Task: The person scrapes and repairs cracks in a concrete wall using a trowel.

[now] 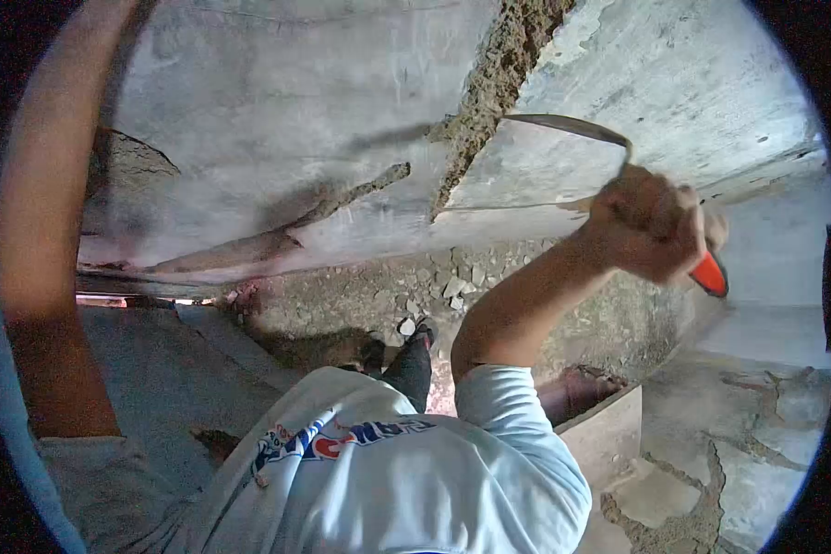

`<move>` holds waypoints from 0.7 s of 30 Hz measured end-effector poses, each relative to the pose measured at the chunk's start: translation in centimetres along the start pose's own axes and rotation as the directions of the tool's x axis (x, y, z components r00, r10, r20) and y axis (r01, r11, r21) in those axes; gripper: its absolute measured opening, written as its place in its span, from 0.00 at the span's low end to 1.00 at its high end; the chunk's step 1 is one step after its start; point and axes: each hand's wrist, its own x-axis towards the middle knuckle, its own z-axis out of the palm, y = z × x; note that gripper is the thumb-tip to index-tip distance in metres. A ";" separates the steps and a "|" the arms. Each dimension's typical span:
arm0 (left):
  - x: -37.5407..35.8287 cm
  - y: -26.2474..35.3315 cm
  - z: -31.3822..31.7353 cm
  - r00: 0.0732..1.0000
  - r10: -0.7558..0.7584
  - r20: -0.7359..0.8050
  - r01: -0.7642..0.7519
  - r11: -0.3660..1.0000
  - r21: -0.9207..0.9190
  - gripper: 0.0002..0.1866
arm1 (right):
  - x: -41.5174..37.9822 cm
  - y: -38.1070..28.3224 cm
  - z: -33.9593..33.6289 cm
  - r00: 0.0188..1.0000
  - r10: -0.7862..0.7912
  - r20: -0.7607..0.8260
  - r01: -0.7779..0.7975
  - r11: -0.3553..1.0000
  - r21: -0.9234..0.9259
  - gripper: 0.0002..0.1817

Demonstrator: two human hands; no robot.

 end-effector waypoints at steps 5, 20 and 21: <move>0.1 0.1 -0.9 1.000 -0.002 -0.010 0.002 1.000 -0.003 0.35 | -5.2 5.0 5.3 0.914 -0.066 -0.401 -0.199 0.787 -0.584 0.09; 0.7 0.1 -1.2 1.000 0.002 -0.029 -0.002 1.000 0.000 0.35 | -5.2 8.5 7.6 0.811 0.158 -0.564 -0.337 0.913 -0.229 0.14; 0.8 0.1 -1.3 0.999 0.001 -0.035 -0.001 1.000 -0.001 0.35 | -4.5 9.2 7.1 0.793 0.124 -0.597 -0.339 0.903 -0.263 0.13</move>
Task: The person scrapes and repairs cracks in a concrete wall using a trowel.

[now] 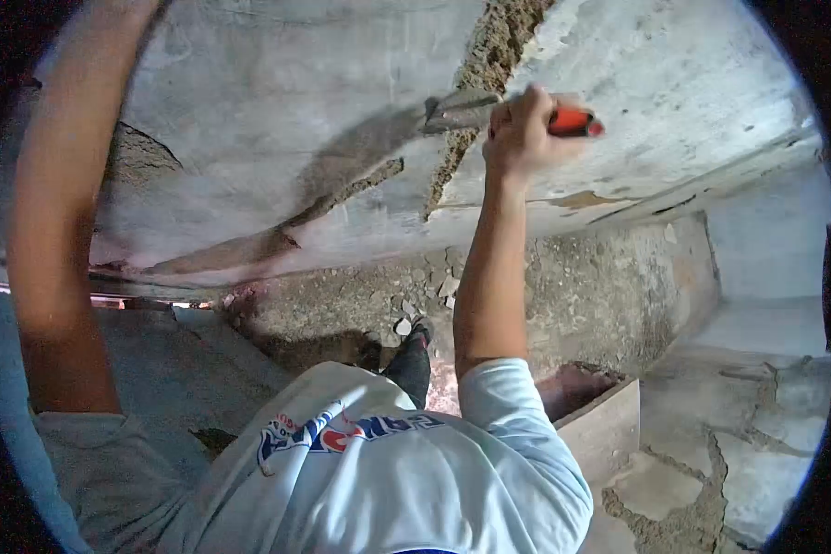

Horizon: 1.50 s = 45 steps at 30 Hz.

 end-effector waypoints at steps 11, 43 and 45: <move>-0.3 -0.5 -1.0 0.999 -0.040 -0.029 0.040 0.999 -0.014 0.35 | 1.5 -4.0 -3.7 0.952 0.148 0.267 -0.119 0.985 -0.123 0.11; 1.0 0.2 1.9 0.998 -0.045 -0.043 0.042 0.997 -0.072 0.35 | -5.0 1.6 -4.7 0.834 0.296 0.467 0.068 0.783 -0.618 0.15; 1.7 -0.1 2.2 0.997 -0.032 -0.072 0.028 0.998 -0.061 0.35 | -7.3 1.1 -6.0 0.889 0.224 0.400 0.064 0.804 -0.592 0.14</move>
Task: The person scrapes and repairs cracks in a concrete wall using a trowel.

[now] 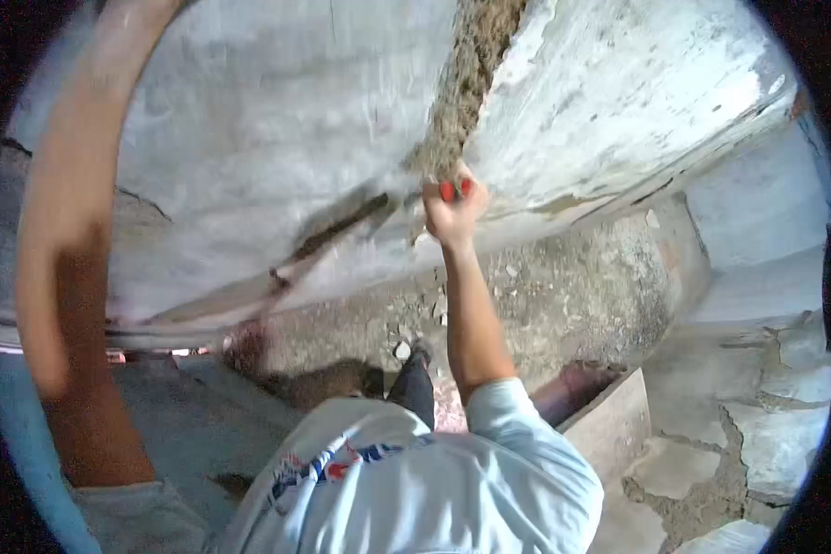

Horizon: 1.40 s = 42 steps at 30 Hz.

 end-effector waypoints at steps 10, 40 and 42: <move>2.0 0.2 5.1 0.991 0.129 -0.026 -0.115 0.948 0.297 0.35 | -6.1 -3.7 -7.8 0.965 0.260 0.043 -0.242 0.938 -0.248 0.12; -0.3 2.8 3.6 0.996 0.077 0.045 -0.074 0.995 -0.070 0.33 | -7.6 -0.8 -2.5 0.874 0.466 -0.137 -0.465 0.884 0.042 0.12; 0.3 3.4 2.8 0.996 0.070 0.059 -0.061 0.988 -0.142 0.33 | -5.7 0.2 -0.6 0.809 0.523 -0.268 -0.482 0.852 0.205 0.14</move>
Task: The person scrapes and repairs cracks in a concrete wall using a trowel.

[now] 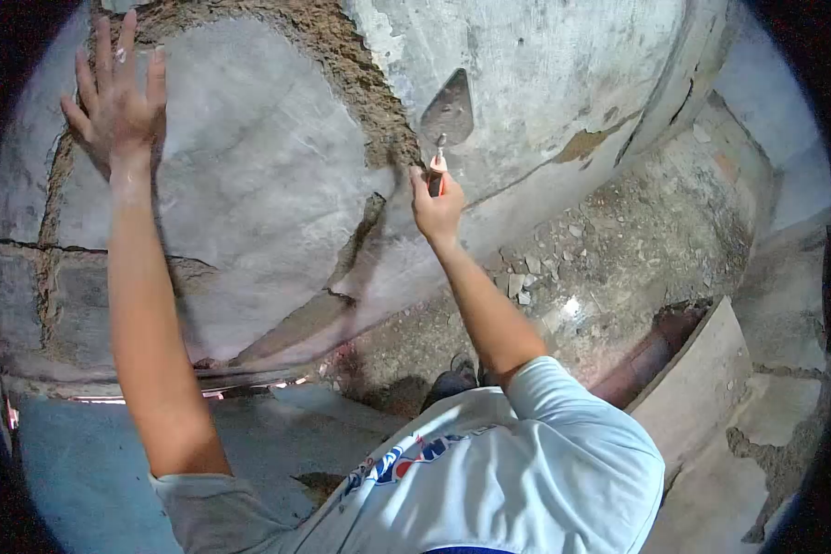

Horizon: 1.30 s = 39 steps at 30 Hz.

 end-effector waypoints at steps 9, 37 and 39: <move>0.0 -0.2 0.6 1.000 0.007 -0.027 -0.005 0.998 0.055 0.32 | 0.8 3.5 3.2 0.998 -0.050 -0.040 0.054 0.993 0.104 0.10; 0.3 0.7 -1.1 0.948 -0.104 0.300 0.047 0.980 0.192 0.41 | 2.1 2.0 1.7 0.980 -0.111 0.166 0.122 0.991 -0.057 0.12; 0.3 0.9 -1.5 0.955 -0.088 0.285 0.045 0.987 0.155 0.41 | 2.3 2.8 1.5 0.963 -0.036 0.266 0.066 0.992 -0.105 0.14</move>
